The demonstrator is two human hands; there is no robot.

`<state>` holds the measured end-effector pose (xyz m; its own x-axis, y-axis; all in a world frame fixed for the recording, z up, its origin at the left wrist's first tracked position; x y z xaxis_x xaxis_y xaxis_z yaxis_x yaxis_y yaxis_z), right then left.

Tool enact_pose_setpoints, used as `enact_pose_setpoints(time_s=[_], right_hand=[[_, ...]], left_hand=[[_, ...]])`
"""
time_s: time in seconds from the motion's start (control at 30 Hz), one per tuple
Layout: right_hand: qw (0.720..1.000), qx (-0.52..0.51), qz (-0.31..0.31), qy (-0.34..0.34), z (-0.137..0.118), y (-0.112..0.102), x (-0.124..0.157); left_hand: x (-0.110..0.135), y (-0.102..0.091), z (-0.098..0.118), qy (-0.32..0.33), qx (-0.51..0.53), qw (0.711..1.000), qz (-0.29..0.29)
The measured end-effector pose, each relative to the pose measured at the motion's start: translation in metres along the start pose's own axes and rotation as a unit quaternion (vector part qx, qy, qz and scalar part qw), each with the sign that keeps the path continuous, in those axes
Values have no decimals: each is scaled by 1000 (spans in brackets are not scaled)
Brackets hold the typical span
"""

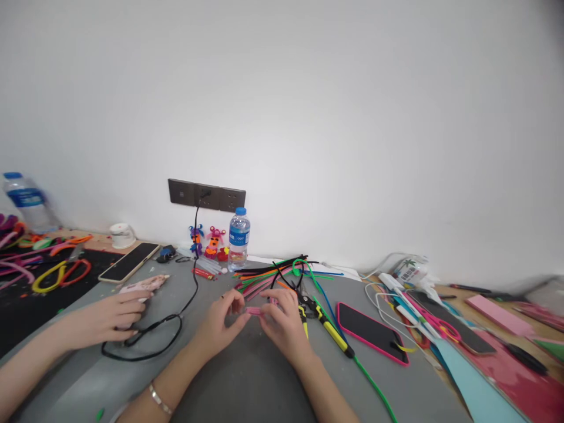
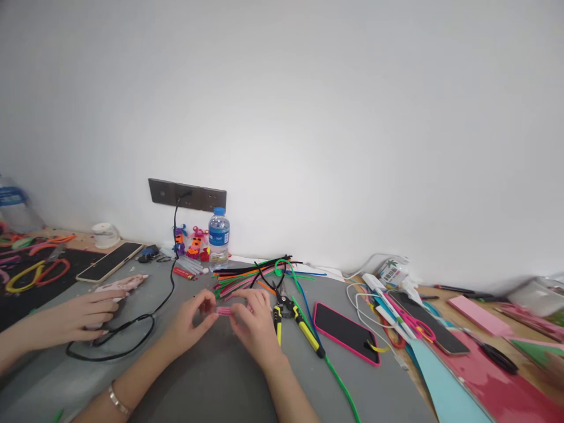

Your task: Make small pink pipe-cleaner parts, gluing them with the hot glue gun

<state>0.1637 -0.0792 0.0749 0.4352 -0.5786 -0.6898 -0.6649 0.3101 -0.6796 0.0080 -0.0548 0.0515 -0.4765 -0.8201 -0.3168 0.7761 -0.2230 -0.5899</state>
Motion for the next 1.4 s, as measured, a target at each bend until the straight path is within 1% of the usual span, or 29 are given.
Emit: enact_pose_setpoints(time_s=[0.1,0.17,0.27,0.5,0.7,0.9,1.0,1.13,1.27,1.4], right_hand=[[999,40,18,-18,-4,-2,0],[998,55,21,-22,-5,-2,0],[997,67,17,-28,-6,0,1],[997,70,2,-39,-8,0,1],[997,67,-13,-36,-8,2,2],[998,49,-25,-33,-8,4,2],[1000,-2,-26,-8,-2,6,3],[991,-117,-10,61,13,8,6],[966,-228,-28,122,26,14,8],[932,-321,-70,155,33,24,10]], left_hand=[[-2,8,-6,-45,64,996,-53],[-2,12,-7,-54,91,992,-67],[-1,13,-7,-49,103,991,-62],[-3,9,-5,-42,84,995,-38],[-2,9,-5,-32,57,997,-28],[-2,6,-2,-10,8,1000,-10],[-2,3,-1,2,-15,1000,6],[-1,0,-1,20,-36,999,28],[0,-3,1,37,-51,997,37],[1,-4,5,51,-60,996,42]])
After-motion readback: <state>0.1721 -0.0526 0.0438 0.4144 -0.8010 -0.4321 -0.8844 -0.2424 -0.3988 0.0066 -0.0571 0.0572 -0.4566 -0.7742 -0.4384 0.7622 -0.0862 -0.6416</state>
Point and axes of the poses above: each hand's wrist, its own x-axis away from the middle knuckle, its own y-axis out of the palm, z = x × y, the point moved 6 cm from there along -x, towards the middle knuckle, and after that the axes turned 10 degrees about -z, right-handed, at the moved point
